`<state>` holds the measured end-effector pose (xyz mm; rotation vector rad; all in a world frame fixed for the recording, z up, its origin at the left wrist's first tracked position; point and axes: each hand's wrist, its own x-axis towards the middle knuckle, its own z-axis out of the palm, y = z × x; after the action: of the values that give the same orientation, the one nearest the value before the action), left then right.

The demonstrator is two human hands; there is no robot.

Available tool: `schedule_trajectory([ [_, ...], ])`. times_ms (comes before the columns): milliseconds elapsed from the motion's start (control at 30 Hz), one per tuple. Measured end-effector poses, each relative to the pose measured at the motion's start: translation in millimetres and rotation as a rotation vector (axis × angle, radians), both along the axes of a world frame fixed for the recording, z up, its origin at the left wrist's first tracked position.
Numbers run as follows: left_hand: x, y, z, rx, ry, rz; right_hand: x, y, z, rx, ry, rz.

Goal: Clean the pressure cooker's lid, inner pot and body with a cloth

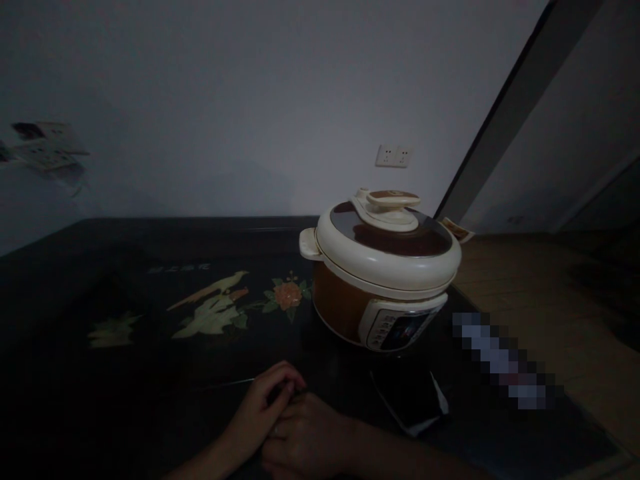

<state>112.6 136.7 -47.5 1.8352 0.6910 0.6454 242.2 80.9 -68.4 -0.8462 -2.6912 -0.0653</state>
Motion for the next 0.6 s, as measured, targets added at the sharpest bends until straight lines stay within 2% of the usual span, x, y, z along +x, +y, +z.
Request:
schedule_trajectory([
  [233, 1, 1, -1.6, -0.013, -0.010, -0.002, -2, -1, -0.1, 0.005, 0.016, -0.035],
  [600, 2, 3, -1.2, 0.036, -0.064, 0.002, 0, 1, 10.2, 0.043, -0.060, -0.070],
])
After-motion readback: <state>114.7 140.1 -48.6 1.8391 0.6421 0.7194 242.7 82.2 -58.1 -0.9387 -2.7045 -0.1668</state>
